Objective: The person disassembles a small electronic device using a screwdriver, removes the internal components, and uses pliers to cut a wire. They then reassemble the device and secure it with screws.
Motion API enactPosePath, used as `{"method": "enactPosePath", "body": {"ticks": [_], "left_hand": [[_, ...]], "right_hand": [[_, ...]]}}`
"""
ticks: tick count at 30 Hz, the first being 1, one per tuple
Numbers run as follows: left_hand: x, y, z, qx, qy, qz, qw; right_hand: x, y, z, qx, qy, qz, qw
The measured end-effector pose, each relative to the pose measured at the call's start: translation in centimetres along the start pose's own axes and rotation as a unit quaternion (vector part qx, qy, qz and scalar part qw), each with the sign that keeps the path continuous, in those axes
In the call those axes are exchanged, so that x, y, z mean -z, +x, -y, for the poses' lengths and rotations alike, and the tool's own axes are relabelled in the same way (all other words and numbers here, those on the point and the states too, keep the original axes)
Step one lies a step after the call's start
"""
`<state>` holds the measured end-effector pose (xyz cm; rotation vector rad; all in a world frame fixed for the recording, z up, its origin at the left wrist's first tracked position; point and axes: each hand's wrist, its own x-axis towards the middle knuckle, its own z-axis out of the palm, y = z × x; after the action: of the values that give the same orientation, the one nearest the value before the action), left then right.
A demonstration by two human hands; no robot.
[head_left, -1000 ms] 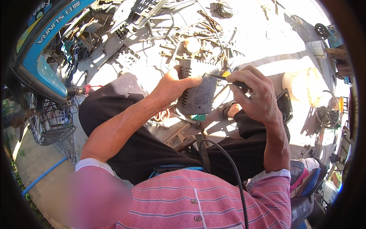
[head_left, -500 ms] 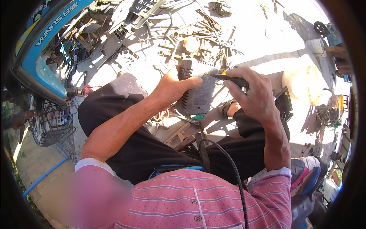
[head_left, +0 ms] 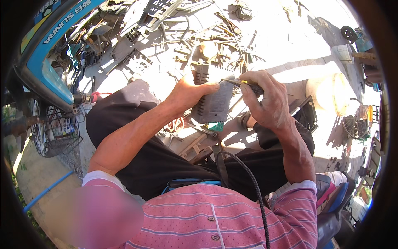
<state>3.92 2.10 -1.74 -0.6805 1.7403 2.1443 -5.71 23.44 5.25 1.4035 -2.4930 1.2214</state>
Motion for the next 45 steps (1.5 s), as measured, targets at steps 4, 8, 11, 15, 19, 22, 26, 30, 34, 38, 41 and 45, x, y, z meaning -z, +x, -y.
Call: {"method": "enactPosePath", "body": {"ticks": [4,8,11,15,19,22,26,30,34,38,41,45], "left_hand": [[-0.1,-0.5,-0.3,0.008,0.019,0.004,1.000],[0.2,-0.2,0.2,0.013,0.003,0.004,1.000],[0.3,-0.1,0.1,0.015,-0.006,-0.005,1.000],[0.7,0.6,0.5,0.007,0.005,-0.017,1.000],[0.6,1.0,1.1,-0.024,0.085,-0.068,0.994],[1.1,1.1,0.8,-0.010,0.070,-0.036,0.997],[2.2,2.0,1.8,-0.076,0.214,-0.052,0.973],[2.1,1.8,1.4,-0.098,0.267,-0.084,0.955],[2.3,1.5,1.7,-0.120,0.267,-0.101,0.951],[2.6,0.9,1.9,-0.276,0.405,-0.077,0.868],[2.7,1.0,2.2,-0.308,0.393,-0.083,0.862],[2.8,1.3,2.4,-0.338,0.415,-0.100,0.839]], "right_hand": [[-0.4,-0.3,-0.3,-0.025,-0.009,-0.001,1.000],[-0.7,-0.3,-0.3,-0.054,-0.010,-0.006,0.998],[-0.6,-0.3,0.1,-0.063,-0.003,0.005,0.998],[0.2,-0.2,0.6,-0.092,-0.038,0.067,0.993],[0.2,-0.3,-0.6,-0.136,-0.066,0.146,0.978],[-0.8,-0.9,-1.3,-0.122,-0.063,0.128,0.982],[-1.9,-1.2,-1.8,-0.082,-0.105,0.131,0.982],[-2.8,-1.5,-2.3,-0.063,-0.104,0.112,0.986],[-3.1,-1.5,-2.2,-0.080,-0.124,0.134,0.980],[-3.1,-1.2,-1.9,-0.154,-0.117,0.177,0.965],[-3.3,-1.0,-1.8,-0.237,-0.066,0.204,0.948],[-4.9,-1.9,-3.1,-0.262,0.046,0.178,0.948]]}}
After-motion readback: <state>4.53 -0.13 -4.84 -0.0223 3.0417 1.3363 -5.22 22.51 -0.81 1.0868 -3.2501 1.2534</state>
